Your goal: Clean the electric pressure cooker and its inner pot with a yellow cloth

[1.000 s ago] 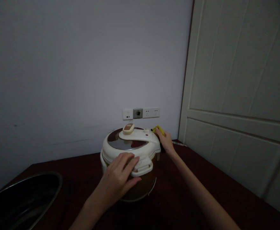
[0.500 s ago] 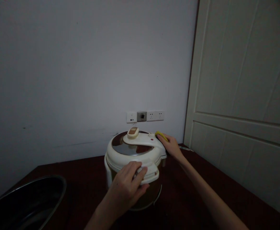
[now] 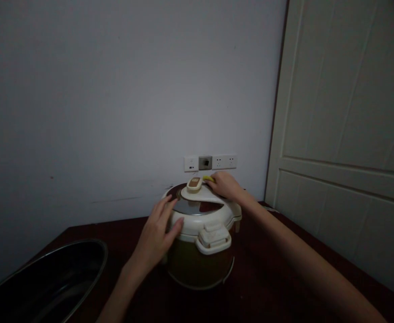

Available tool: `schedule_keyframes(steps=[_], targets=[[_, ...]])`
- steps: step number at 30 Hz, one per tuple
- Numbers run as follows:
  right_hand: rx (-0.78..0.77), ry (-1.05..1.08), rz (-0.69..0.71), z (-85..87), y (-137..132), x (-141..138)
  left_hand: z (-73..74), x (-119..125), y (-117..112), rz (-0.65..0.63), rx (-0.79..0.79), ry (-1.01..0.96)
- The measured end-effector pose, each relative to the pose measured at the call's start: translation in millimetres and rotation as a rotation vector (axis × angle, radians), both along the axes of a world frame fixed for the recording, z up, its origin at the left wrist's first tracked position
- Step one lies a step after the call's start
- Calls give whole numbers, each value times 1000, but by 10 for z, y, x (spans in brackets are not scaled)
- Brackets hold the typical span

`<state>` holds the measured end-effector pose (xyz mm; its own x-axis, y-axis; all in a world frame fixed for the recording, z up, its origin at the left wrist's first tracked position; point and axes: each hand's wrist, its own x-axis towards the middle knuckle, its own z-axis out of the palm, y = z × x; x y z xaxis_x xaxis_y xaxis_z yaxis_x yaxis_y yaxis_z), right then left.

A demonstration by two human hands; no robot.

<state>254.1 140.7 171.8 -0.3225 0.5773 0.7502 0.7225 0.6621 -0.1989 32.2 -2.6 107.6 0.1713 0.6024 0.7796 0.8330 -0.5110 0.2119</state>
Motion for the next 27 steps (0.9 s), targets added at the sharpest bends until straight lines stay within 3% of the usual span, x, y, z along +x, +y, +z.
schedule_keyframes(steps=[5, 10, 13, 18, 21, 27], targets=[[50, -175, 26, -104, -236, -148, -180, -309, 362, 102, -64, -176], [189, -282, 324, -291, -795, -13, -348, -295, 581, 24, -231, -358], [218, -275, 409, -348, -884, 53, -390, -238, 618, -36, -263, -459], [145, -265, 459, -273, -717, 16, -394, -203, 601, -84, -270, -542], [133, -326, 514, -213, -775, -130, -355, -249, 601, -121, -273, -628], [267, -561, 553, -121, -906, -681, -246, -422, 647, -287, -301, -1160]])
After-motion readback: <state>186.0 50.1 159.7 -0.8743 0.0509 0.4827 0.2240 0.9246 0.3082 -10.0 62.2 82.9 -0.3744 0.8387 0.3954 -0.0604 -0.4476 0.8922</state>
